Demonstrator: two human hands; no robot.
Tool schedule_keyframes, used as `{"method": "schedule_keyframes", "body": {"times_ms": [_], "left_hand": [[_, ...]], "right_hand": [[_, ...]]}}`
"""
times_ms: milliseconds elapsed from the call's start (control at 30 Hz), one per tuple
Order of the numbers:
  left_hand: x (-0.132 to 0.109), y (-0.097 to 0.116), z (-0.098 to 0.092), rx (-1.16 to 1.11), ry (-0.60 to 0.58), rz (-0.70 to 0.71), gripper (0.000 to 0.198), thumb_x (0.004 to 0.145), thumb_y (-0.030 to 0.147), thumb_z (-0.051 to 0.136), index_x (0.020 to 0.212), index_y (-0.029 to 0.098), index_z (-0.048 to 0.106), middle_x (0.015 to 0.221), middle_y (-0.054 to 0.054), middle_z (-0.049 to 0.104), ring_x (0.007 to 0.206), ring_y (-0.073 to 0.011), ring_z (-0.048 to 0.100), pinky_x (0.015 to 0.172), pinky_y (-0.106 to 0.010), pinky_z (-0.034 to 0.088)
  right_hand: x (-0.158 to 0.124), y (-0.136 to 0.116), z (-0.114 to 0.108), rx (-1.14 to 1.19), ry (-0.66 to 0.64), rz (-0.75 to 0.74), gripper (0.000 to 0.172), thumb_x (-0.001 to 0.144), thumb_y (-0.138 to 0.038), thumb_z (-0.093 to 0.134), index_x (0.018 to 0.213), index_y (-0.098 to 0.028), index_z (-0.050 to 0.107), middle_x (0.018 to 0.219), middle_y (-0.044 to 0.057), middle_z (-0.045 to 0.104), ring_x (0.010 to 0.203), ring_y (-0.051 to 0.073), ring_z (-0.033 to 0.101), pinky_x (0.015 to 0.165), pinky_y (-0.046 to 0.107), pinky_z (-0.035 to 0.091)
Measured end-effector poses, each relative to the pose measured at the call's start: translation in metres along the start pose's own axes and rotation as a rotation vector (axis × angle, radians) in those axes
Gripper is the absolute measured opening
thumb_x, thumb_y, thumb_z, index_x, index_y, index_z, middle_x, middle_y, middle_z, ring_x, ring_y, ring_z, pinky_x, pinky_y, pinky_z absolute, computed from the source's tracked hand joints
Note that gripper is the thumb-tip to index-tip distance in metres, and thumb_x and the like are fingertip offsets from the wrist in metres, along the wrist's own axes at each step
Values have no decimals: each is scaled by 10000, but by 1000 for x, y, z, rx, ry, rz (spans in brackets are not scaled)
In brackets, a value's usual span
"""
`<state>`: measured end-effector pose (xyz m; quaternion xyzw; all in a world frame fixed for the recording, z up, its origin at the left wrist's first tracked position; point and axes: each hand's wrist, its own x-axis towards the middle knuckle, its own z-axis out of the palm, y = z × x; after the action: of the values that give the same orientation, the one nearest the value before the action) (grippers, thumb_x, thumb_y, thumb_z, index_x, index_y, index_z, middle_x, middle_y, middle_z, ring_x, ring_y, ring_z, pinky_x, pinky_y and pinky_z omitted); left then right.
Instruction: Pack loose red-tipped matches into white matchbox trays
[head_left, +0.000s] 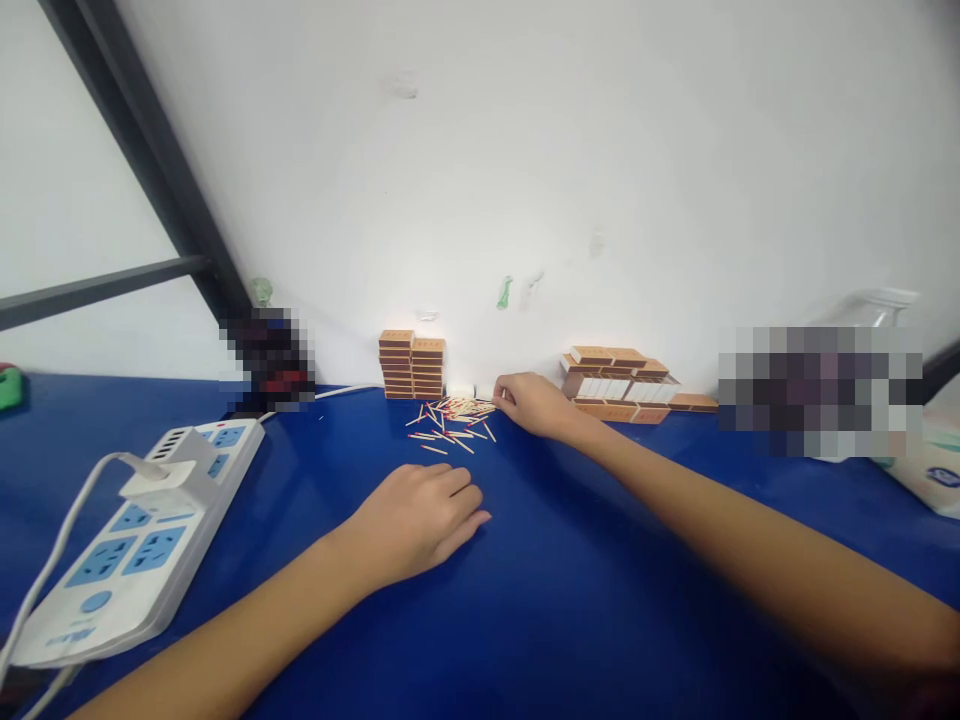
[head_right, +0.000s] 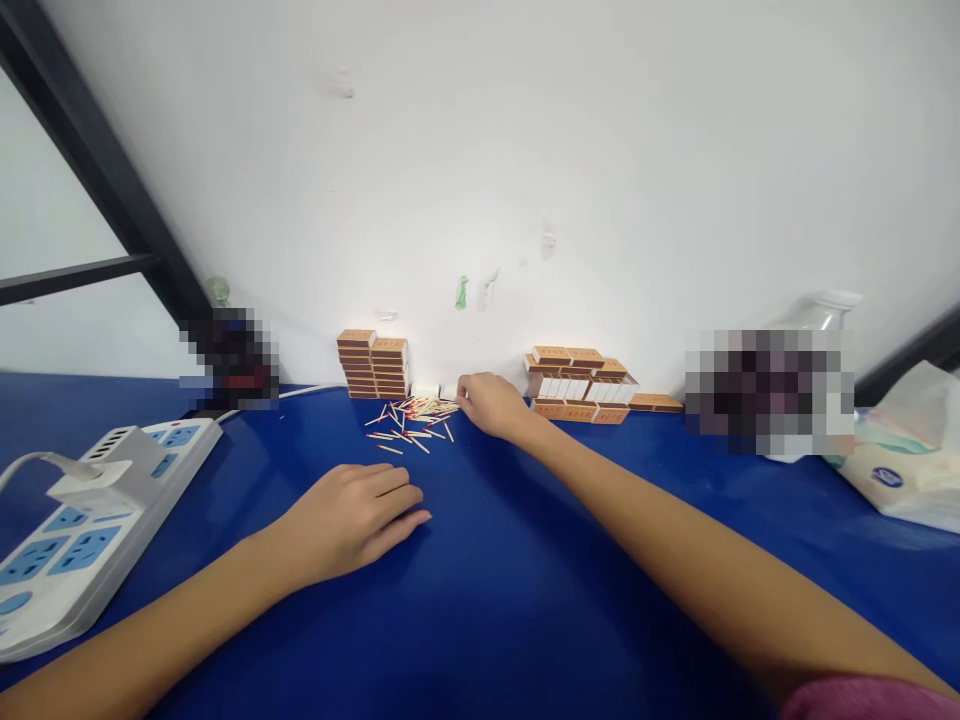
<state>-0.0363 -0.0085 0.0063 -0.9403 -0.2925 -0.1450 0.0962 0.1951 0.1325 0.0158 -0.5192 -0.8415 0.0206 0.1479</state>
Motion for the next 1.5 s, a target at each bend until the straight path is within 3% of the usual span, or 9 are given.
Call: {"method": "schedule_keyframes", "body": {"times_ms": [167,400,500,633,833,1000,1133,1300,1500], "left_hand": [[0,-4,5,-35,-16,-65,305,1081,356,457,929,190,663,823,-36,677,756,-204,664,634,-333,446],[4,0,5,-292,-56,-451,341,922,487,666,1121,225,577,679,38,619,603,-197,610,550,-309,367],[5,3,2,-349,-97,-436,506,854,535,717,1223,225,562,698,35,624,638,-212,623,565,-313,381],[5,4,0,-352,-109,-343,320,877,483,708,1075,235,661,907,-18,699,745,-201,655,639,-316,431],[3,0,3,-362,-95,-322,325,919,520,684,1086,241,677,884,-8,680,722,-180,635,612,-303,410],[3,-1,3,-363,-97,-317,365,887,522,728,1119,247,674,889,1,674,710,-176,628,600,-304,403],[4,-3,3,-368,-112,-309,335,888,503,721,1095,244,678,900,3,670,707,-169,619,602,-305,403],[4,-4,4,-369,-114,-305,314,908,506,694,1087,249,675,908,5,662,698,-162,609,595,-303,394],[4,-4,6,-367,-84,-283,295,910,497,691,1076,255,674,874,9,646,678,-155,599,579,-299,395]], "right_hand": [[-31,-8,-25,1,36,-24,155,976,-176,566,936,-166,715,842,70,735,720,175,612,660,284,362],[-122,-49,-31,215,-158,-281,127,988,-187,581,906,-206,676,902,28,717,714,147,615,645,272,403],[-139,-57,-19,190,-166,-305,184,1030,-234,544,911,-196,679,905,42,700,711,153,608,637,283,407],[-135,-52,-13,334,-138,-264,143,1014,-258,593,932,-213,701,892,24,701,690,135,597,625,269,419],[-94,-26,-4,444,48,31,142,952,-299,633,877,-215,718,719,-13,674,633,138,569,606,270,423],[-69,-10,-4,234,120,49,134,928,-259,612,872,-197,717,736,14,696,645,157,590,614,287,400],[-74,24,-53,49,206,85,168,943,-311,627,865,-210,736,759,34,722,670,182,625,616,294,382],[-98,101,-118,-42,579,402,125,900,-318,709,862,-205,745,745,76,708,701,214,624,660,332,401],[-119,139,-95,-64,658,518,114,880,-297,718,823,-198,714,675,66,674,650,205,614,658,338,425]]}}
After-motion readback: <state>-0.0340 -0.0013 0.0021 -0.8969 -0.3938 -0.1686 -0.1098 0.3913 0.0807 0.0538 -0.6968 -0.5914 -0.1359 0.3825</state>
